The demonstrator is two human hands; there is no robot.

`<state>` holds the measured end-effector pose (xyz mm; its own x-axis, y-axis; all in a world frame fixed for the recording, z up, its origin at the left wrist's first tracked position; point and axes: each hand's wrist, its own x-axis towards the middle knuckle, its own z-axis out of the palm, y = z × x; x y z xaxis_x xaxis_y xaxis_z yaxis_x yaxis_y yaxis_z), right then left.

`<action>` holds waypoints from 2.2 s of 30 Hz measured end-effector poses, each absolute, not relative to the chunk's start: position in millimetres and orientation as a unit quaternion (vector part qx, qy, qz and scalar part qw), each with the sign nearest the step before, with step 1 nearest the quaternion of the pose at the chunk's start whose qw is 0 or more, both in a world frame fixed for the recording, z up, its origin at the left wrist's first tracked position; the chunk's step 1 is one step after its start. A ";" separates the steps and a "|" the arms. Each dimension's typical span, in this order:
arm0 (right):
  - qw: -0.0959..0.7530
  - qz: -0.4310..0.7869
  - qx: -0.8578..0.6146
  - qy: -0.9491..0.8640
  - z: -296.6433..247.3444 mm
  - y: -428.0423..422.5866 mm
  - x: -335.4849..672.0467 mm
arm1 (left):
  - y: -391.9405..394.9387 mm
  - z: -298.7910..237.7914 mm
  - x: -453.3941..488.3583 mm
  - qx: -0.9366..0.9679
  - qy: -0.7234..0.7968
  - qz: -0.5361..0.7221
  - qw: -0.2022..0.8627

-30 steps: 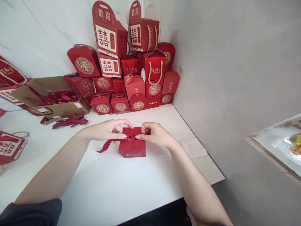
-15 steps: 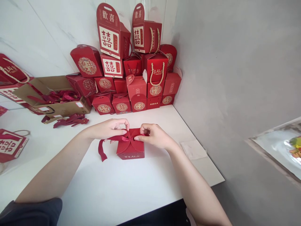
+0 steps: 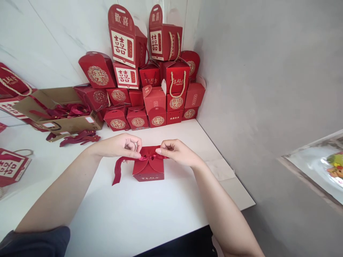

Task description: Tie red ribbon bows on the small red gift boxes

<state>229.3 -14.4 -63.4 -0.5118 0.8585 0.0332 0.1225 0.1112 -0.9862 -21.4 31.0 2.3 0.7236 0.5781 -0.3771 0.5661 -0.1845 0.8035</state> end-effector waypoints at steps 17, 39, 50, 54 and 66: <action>0.280 0.551 -0.374 -0.691 -58.8 -15.0 240.3 | 44.0 0.5 -34.6 0.803 0.349 -0.034 0.482; 0.244 0.580 -0.371 -0.683 -70.7 -3.7 243.2 | 58.1 -5.4 -45.3 0.839 0.188 0.043 0.508; 0.248 0.584 -0.363 -0.682 -72.9 -2.6 239.9 | 46.5 -24.7 -22.1 0.775 0.179 0.111 0.596; 0.251 0.587 -0.365 -0.678 -73.9 -2.6 238.1 | 48.2 -29.8 -20.6 0.770 0.222 0.122 0.586; 0.257 0.577 -0.369 -0.682 -70.8 -4.2 237.5 | 56.8 3.7 -54.3 0.779 0.253 0.002 0.573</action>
